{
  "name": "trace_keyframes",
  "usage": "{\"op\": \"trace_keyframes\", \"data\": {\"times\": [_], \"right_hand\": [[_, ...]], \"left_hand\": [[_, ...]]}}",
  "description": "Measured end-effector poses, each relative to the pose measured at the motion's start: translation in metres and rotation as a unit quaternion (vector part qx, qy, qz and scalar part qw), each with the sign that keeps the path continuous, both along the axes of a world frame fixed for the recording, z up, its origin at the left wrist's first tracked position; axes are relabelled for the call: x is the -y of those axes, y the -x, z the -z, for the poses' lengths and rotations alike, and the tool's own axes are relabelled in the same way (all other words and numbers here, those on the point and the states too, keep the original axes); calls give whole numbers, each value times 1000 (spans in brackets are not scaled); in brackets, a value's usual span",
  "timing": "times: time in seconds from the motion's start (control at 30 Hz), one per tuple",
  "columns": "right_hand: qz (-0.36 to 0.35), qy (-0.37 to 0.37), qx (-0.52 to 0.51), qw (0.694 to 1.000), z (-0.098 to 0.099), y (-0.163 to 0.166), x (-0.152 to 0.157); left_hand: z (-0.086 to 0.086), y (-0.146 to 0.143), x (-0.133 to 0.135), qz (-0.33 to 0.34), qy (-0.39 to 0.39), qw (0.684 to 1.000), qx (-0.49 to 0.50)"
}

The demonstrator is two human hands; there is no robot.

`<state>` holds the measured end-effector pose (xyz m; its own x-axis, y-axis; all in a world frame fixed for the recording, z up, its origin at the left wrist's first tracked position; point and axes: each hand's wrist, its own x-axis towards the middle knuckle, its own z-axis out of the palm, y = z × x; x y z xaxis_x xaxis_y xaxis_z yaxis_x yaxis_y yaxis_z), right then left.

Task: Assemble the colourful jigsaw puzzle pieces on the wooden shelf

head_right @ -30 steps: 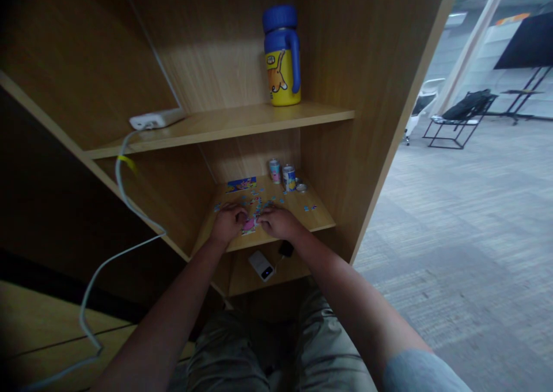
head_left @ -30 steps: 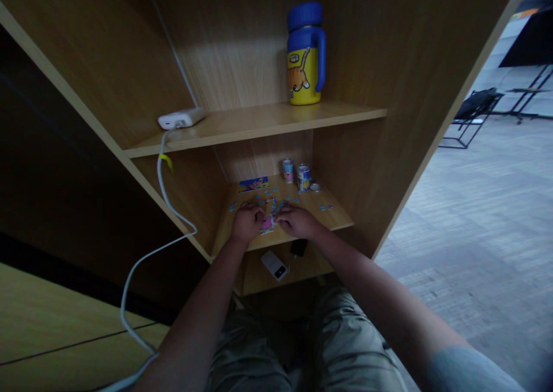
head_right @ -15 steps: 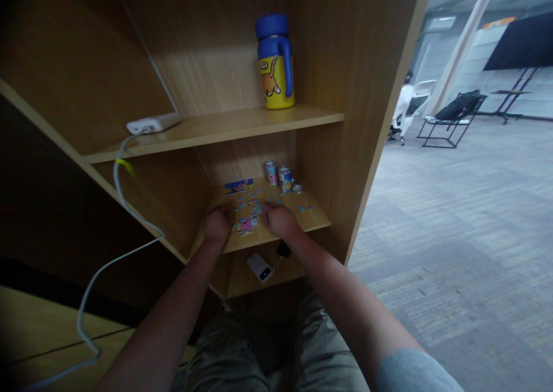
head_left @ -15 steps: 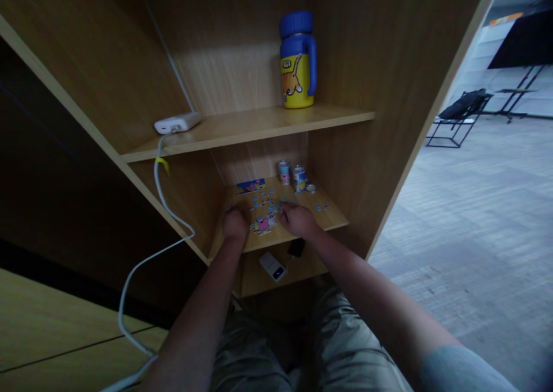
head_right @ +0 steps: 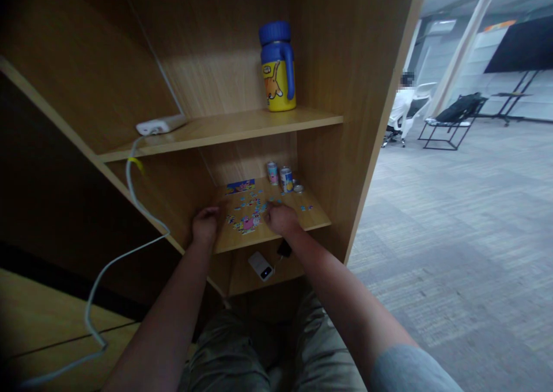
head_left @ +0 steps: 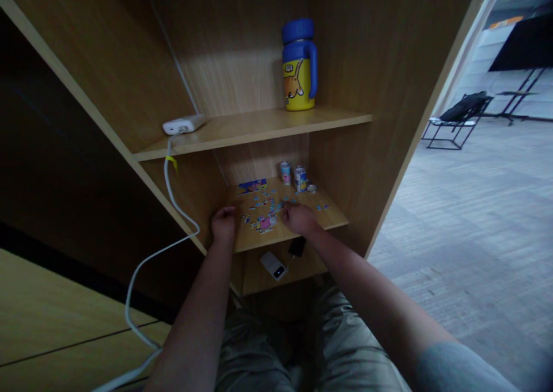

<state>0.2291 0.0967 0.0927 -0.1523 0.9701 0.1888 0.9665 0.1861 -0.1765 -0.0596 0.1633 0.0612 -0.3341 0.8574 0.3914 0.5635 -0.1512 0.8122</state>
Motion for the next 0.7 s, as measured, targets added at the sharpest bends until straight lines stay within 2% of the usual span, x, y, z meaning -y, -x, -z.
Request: {"op": "trace_keyframes", "data": {"times": [0.13,0.27,0.47,0.6,0.7], "right_hand": [[-2,10,1,1000,-1,1,0],[2,13,10,1000,-2,2,2],[-4,2,8,1000,-1,1,4],[0,7,8,1000,-2,1,4],[0,9,7,1000,-2,2,5]], "left_hand": [[-2,-1,12,30,10,999,22],[-8,-7,20,85,49,993,-65],[-11,-17,21,84,95,972,-196],[-10,-19,21,88,78,963,-242],[-8,-19,21,107,55,963,-242]]}}
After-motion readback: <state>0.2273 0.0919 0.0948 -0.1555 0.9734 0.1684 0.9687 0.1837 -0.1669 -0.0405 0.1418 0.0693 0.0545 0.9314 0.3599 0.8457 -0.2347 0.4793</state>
